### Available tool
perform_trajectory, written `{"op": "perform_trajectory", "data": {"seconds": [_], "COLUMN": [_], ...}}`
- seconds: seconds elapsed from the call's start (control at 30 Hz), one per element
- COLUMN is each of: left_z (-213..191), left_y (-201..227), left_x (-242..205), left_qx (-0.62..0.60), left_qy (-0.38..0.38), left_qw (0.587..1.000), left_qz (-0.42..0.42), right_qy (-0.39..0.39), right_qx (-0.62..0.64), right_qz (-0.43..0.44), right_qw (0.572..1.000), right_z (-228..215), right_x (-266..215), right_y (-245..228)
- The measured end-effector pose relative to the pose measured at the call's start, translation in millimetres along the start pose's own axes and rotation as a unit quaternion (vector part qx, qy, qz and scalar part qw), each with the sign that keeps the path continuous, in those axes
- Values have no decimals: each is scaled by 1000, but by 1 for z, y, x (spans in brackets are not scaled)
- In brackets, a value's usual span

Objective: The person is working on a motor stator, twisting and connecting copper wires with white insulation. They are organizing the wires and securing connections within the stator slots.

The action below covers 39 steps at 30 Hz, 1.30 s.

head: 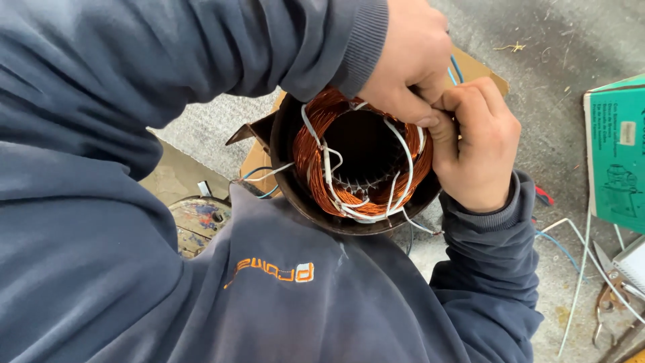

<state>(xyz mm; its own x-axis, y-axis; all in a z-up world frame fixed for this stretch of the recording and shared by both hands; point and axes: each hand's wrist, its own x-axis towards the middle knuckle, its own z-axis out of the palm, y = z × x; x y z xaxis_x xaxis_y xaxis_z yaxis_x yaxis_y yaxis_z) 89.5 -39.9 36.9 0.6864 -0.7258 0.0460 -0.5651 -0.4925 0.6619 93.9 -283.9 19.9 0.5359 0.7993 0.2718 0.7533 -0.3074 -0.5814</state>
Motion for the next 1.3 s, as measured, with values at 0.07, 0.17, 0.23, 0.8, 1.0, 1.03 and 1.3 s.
{"op": "perform_trajectory", "data": {"seconds": [0.07,0.17,0.23,0.8,1.0,1.03,1.3], "left_z": [0,2,3,11,10,10,11], "left_y": [0,-3,0,-2,2,2,11], "left_x": [-7,-19,-27,-4,-16,-19,-33], "left_qx": [-11,-1,18,-2,-30,-32,-17], "left_qy": [7,33,52,39,53,56,57], "left_qw": [1000,999,998,998,998,997,994], "left_qz": [2,15,28,-57,-33,-35,-93], "right_qy": [-6,-16,-21,2,-21,-24,-29], "right_qx": [0,-8,-17,12,-1,-1,-13], "right_qz": [-3,-13,-17,-5,-7,-8,-4], "right_qw": [1000,1000,999,1000,1000,1000,999], "right_z": [-2,-4,-4,2,-2,-2,-6], "right_x": [4,7,8,0,6,6,8], "right_y": [-6,-8,-9,-2,-10,-10,-15]}}
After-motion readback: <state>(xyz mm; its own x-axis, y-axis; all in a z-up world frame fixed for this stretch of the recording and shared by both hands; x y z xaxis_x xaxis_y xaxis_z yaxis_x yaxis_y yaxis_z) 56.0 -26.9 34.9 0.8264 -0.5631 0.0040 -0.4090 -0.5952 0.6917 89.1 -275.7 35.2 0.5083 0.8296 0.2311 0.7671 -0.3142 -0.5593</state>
